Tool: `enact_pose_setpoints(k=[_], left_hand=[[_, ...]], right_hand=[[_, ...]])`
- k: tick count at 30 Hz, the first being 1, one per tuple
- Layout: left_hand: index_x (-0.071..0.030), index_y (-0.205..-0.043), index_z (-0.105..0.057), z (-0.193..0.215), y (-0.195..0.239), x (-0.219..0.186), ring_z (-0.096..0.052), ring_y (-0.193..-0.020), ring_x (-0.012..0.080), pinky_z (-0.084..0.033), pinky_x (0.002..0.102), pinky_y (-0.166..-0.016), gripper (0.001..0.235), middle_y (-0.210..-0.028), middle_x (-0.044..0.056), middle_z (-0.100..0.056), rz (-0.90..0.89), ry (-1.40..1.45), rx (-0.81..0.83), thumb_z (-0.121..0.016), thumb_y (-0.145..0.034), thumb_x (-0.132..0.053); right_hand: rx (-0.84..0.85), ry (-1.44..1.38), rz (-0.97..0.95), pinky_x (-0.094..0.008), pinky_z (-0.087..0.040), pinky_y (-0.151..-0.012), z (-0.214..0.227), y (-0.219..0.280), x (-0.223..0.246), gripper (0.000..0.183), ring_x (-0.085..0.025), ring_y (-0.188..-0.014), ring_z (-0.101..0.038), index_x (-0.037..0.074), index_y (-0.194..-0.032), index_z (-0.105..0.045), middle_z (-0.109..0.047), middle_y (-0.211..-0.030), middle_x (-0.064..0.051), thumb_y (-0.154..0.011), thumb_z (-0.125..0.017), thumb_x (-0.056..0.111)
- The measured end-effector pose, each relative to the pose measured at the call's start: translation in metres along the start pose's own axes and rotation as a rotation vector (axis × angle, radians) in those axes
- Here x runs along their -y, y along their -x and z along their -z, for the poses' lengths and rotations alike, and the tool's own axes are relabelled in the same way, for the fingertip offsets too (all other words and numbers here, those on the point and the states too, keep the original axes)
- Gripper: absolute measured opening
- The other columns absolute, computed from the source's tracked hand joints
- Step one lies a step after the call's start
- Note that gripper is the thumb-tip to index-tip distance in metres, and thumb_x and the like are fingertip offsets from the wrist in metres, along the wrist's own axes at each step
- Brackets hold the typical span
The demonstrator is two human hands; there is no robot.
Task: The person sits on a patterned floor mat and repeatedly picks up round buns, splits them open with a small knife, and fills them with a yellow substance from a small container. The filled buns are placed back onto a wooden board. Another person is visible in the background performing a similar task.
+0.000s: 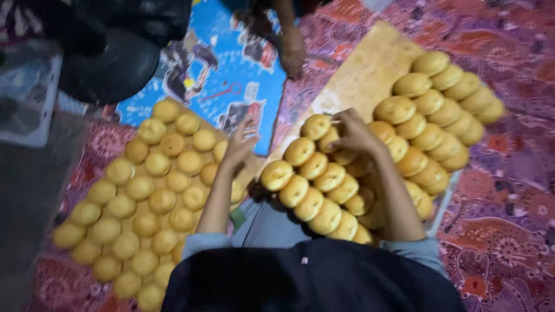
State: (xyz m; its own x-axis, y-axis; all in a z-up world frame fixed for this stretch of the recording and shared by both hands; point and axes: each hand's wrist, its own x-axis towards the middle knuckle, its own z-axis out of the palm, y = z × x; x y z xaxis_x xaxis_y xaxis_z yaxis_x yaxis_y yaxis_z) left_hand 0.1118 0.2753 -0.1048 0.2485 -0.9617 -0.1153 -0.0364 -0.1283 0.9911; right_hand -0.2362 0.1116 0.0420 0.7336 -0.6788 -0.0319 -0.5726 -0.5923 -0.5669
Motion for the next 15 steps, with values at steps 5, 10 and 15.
enact_pose_setpoints(k=[5, 10, 15], left_hand=[[-0.008, -0.130, -0.060, 0.066, 0.089, 0.080, -0.069, -0.108, 0.0214, -0.056, 0.034, -0.098, 0.034, -0.118, 0.014, -0.070, 0.101, -0.182, -0.497, -0.065, -0.096, -0.014], [-0.009, -0.126, -0.063, 0.065, 0.106, 0.073, -0.056, -0.121, 0.0329, -0.039, 0.056, -0.104, 0.044, -0.124, 0.014, -0.065, 0.374, -0.750, -0.496, -0.070, -0.092, -0.037], [-0.003, -0.138, -0.051, 0.057, 0.064, 0.054, -0.038, -0.131, 0.0428, -0.026, 0.068, -0.104, 0.076, -0.141, 0.022, -0.045, 0.442, -0.940, -0.492, -0.077, -0.084, -0.050]], right_hand=[[-0.110, 0.099, -0.115, -0.050, -0.053, -0.090, -0.011, 0.021, 0.032, 0.083, -0.046, -0.109, -0.058, 0.000, -0.129, -0.060, -0.052, -0.127, -0.027, -0.063, -0.097, 0.034], [-0.302, 0.142, -0.069, -0.047, -0.054, -0.087, -0.014, 0.029, 0.043, 0.050, -0.043, -0.100, -0.063, -0.001, -0.122, -0.066, -0.058, -0.116, -0.025, -0.086, -0.088, 0.026], [-0.681, -0.040, -0.187, -0.035, -0.052, -0.073, -0.021, 0.052, 0.029, 0.013, -0.024, -0.079, -0.064, -0.001, -0.108, -0.067, -0.067, -0.094, -0.012, -0.106, -0.066, 0.012]])
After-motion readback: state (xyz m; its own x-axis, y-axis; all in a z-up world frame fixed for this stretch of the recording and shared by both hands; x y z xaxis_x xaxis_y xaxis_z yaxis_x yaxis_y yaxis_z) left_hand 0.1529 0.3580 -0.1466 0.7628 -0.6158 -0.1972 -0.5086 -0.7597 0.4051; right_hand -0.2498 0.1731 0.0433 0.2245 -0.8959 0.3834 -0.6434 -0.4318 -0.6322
